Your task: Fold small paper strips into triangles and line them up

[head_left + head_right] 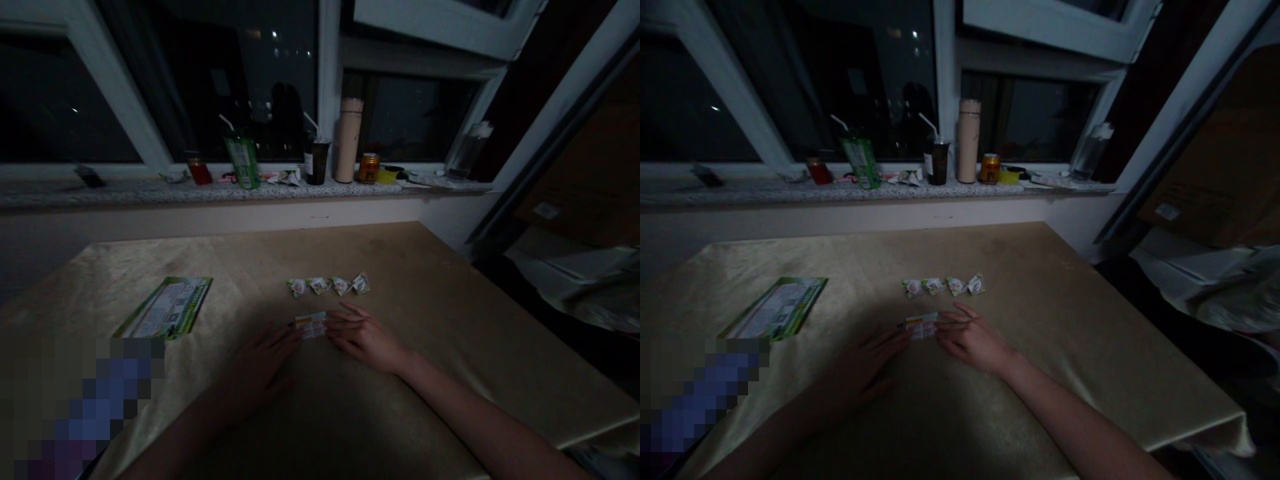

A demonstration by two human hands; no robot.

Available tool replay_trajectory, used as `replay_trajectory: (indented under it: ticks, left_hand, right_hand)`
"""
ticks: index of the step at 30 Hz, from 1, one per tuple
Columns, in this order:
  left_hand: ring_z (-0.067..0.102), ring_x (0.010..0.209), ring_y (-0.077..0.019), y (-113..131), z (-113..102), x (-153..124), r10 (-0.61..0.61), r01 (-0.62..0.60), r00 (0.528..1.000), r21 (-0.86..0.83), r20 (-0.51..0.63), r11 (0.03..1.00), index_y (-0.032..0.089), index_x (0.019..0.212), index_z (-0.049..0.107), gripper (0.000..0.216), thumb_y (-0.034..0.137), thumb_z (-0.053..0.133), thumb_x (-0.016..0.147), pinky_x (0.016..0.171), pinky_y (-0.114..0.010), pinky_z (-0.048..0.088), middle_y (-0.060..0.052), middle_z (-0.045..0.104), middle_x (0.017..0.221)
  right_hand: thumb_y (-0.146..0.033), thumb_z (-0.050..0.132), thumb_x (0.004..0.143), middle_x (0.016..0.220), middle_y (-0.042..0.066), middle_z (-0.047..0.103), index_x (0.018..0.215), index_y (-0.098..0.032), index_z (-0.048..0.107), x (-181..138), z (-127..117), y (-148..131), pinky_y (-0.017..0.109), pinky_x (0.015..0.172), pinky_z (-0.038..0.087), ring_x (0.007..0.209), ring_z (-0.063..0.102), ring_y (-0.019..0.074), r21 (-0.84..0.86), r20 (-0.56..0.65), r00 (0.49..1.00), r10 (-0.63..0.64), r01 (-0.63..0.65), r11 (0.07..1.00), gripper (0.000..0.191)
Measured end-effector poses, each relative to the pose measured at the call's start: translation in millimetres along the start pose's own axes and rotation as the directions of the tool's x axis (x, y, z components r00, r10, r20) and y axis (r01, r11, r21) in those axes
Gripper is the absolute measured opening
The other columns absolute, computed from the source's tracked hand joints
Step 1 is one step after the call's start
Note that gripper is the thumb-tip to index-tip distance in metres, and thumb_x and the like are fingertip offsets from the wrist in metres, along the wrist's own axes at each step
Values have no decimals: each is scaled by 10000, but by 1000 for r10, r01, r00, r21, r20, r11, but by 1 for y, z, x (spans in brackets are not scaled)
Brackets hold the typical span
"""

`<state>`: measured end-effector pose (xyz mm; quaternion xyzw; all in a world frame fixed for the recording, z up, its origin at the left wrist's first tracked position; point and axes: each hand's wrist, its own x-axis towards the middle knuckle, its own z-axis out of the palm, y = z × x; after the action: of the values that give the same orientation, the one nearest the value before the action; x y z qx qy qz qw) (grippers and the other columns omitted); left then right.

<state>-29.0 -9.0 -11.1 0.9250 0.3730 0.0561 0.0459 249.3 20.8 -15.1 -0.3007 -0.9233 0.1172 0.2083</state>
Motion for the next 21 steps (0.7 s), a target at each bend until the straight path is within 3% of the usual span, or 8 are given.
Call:
replay_trajectory:
  ticks: [4,7,10,15,21]
  left_hand:
    - [304,1349,-270,-4,4,5,-134,132,982,-26,-136,991,177,1448,258,575,356,447,936,1100,-473,249,-101,343,1478]
    - [381,1299,-287,-4,8,8,-205,198,964,-61,-171,978,163,1409,333,556,361,487,912,1081,-498,278,-119,440,1412]
    - [485,1205,-262,-2,11,12,-243,212,946,-156,-214,965,210,1322,449,468,322,538,877,1055,-479,332,-80,545,1312]
    - [551,1124,-226,5,10,16,-312,202,912,-370,-267,907,253,1251,506,393,247,541,860,984,-413,438,-41,570,1257]
    - [568,1118,-212,10,7,13,-242,121,929,-388,-280,914,289,1198,564,331,228,509,877,981,-382,452,-12,591,1243]
  right_hand:
    - [-292,512,914,1260,55,602,1175,-201,603,1,4,-2,414,1115,271,1244,475,187,12,9,999,-31,31,999,291]
    - [-279,512,916,1245,50,611,1165,-208,605,2,6,-3,392,1099,301,1226,490,176,33,2,999,-36,36,999,275]
    - [-231,499,920,1215,41,627,1152,-224,604,4,8,-4,369,1080,327,1178,528,158,65,-21,999,-34,35,997,254]
    - [-172,528,885,1141,65,649,1184,-213,568,9,11,-9,358,1015,388,1095,569,171,110,-103,993,-49,60,992,304]
    - [-224,554,882,1027,81,679,1165,-205,563,12,20,-12,353,862,466,973,603,202,85,-247,968,-34,57,995,284]
